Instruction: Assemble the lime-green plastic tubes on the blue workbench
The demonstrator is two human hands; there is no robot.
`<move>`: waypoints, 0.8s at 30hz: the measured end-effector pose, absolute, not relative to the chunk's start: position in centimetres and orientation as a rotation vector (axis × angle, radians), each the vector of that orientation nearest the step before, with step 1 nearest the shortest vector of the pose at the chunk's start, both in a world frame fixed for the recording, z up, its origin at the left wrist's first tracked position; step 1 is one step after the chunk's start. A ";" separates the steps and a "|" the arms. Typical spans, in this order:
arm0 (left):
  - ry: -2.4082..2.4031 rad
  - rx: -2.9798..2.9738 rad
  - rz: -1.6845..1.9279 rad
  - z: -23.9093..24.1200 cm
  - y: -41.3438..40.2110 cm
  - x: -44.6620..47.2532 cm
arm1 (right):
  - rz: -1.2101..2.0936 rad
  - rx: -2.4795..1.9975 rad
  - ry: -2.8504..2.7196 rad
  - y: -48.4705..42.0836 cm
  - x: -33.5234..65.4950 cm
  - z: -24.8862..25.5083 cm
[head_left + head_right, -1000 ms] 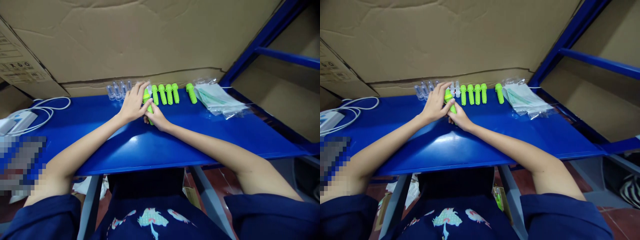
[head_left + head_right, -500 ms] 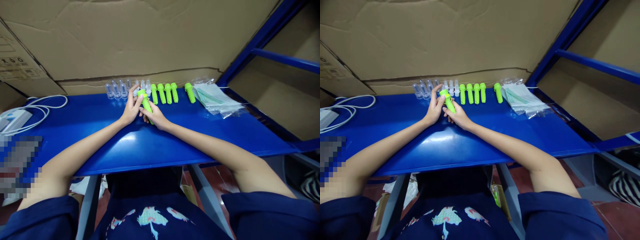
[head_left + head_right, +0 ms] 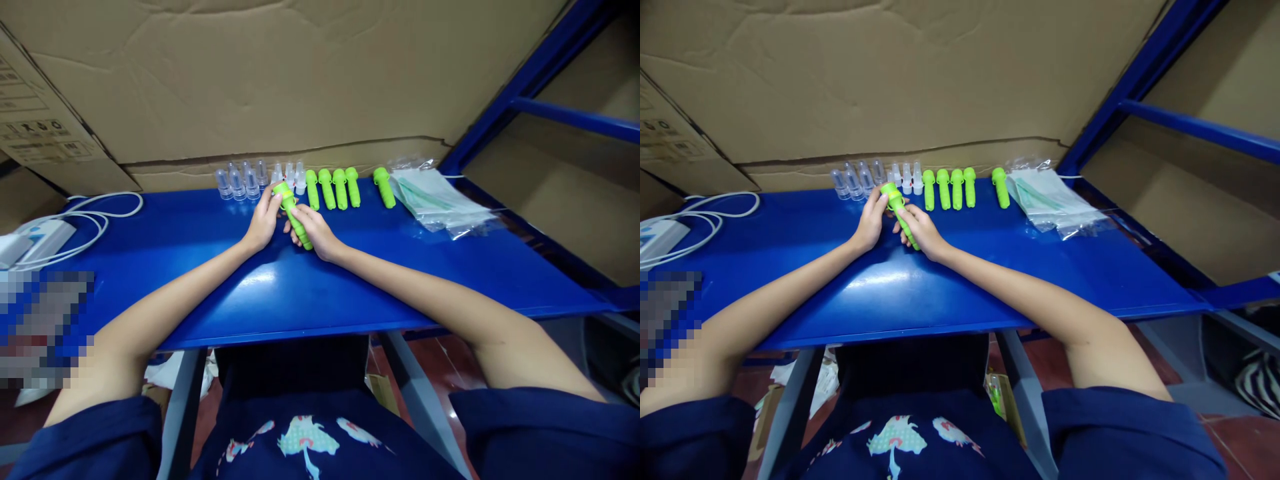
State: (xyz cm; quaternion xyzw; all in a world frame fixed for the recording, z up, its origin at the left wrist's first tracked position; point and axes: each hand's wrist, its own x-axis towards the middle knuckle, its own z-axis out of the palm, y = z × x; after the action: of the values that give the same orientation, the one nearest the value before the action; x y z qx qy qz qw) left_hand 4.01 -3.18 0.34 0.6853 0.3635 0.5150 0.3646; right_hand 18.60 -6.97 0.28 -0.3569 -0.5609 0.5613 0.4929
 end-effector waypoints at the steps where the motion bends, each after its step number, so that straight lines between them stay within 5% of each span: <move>1: 0.921 1.759 1.319 0.4 -3.3 4.0 | 1.367 -0.863 -1.361 -7.0 18.6 0.3; 24: 0.883 1.625 1.254 0.5 -2.8 4.2 | 1.381 -0.875 -1.378 -6.8 18.8 0.0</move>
State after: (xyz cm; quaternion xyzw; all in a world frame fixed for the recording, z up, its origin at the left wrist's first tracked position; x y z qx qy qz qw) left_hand 4.21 -2.85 0.45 0.6538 0.3551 0.5046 0.4381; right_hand 18.84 -6.84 0.05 -0.3588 -0.5651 0.5662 0.4810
